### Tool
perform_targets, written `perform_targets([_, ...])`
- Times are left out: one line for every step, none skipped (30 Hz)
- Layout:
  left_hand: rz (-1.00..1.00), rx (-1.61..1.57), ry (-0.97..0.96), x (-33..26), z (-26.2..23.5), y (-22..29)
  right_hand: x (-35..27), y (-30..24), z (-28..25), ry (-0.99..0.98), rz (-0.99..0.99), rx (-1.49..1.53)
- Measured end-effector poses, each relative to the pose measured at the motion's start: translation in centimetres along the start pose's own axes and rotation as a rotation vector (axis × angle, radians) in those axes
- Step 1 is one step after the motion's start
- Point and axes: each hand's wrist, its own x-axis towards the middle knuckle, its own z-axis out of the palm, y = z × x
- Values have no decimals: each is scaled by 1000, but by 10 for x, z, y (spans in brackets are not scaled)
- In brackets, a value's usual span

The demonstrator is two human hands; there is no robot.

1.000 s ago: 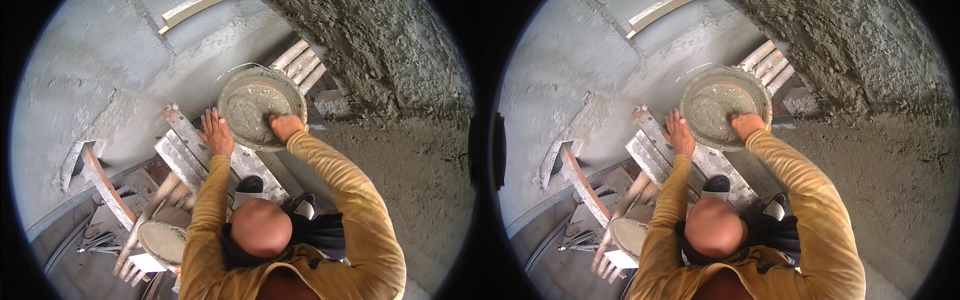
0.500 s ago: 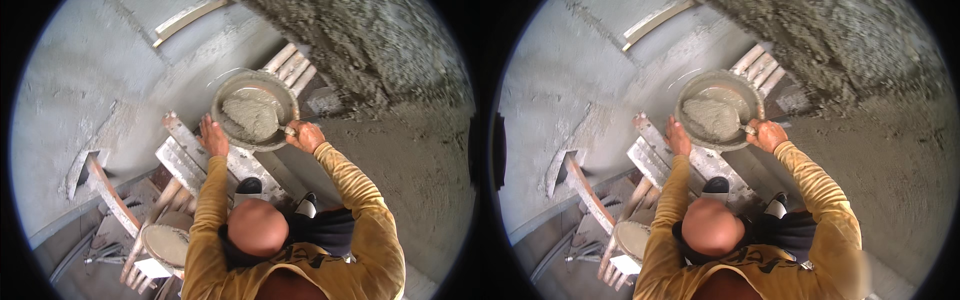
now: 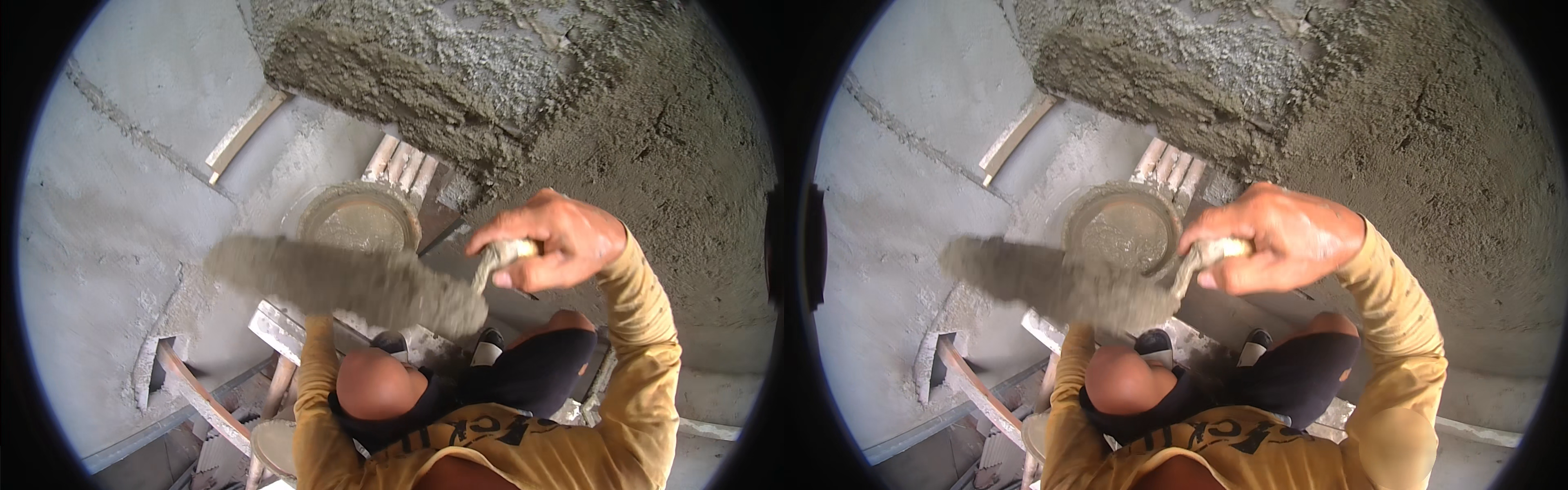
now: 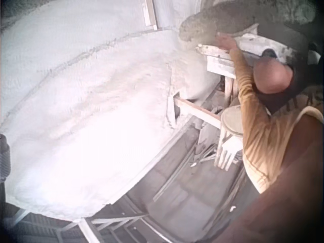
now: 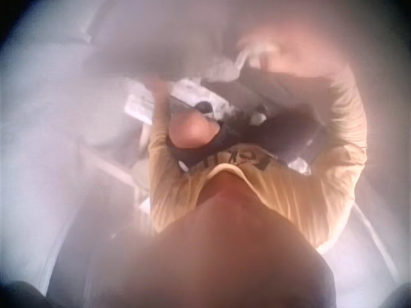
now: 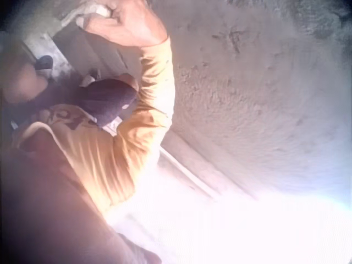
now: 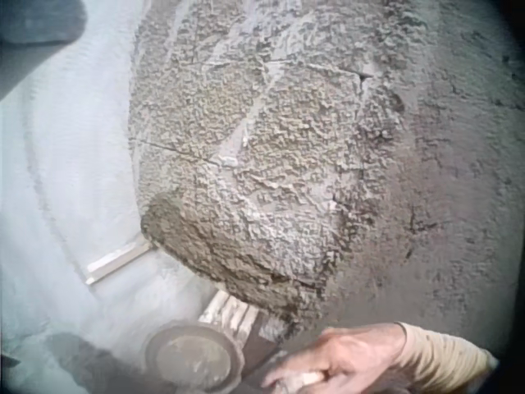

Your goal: The person scoops wet cement from a bucket using a trowel and applies it to a wall surface. They repeatedly smooth and spread the cement across the wall, working in sections.

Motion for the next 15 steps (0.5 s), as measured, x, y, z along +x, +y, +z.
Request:
perform_targets([7, 13, 0, 2, -1, 5, -1, 9, -7, 23, -8, 47])
perform_targets([13, 20, 12, 4, -5, 7, -1, 11, -17, 42, 303, 174])
perform_targets([15, 3, -1, -2, 1, 11, -7, 23, -31, 143, 472, 280])
perform_targets([25, -26, 0, 0, 6, 18, -18, 26, -50, 337, 577, 114])
perform_targets([24, -25, 5, -2, 4, 9, -44, 3, -30, 822, 478, -3])
perform_targets([37, -38, 7, -5, 3, 9, -81, 3, -48, 871, 617, -165])
perform_targets([36, -42, 42, 0, -2, 6, -102, -20, -35, 979, 533, -274])
perform_targets([41, -53, 82, 2, -3, 11, -139, -25, -50, 843, 596, -132])
perform_targets([48, -65, 95, -2, 1, 11, -161, -26, -48, 819, 693, -110])
perform_targets([57, -73, 116, -3, 2, 8, -170, -24, -38, 804, 781, -124])
perform_targets([61, -99, 146, 3, 8, -9, -166, -16, -27, 727, 861, -153])
perform_targets([58, -119, 184, 16, 20, -35, -154, -6, -20, 575, 875, -261])
perform_targets([47, -133, 216, 22, 27, -55, -141, 9, -12, 411, 886, -364])
perform_targets([19, -138, 162, 10, 30, -38, -133, 32, 2, 355, 816, -421])
perform_targets([-12, -147, 128, 3, 32, -11, -120, 56, 15, 303, 725, -475])
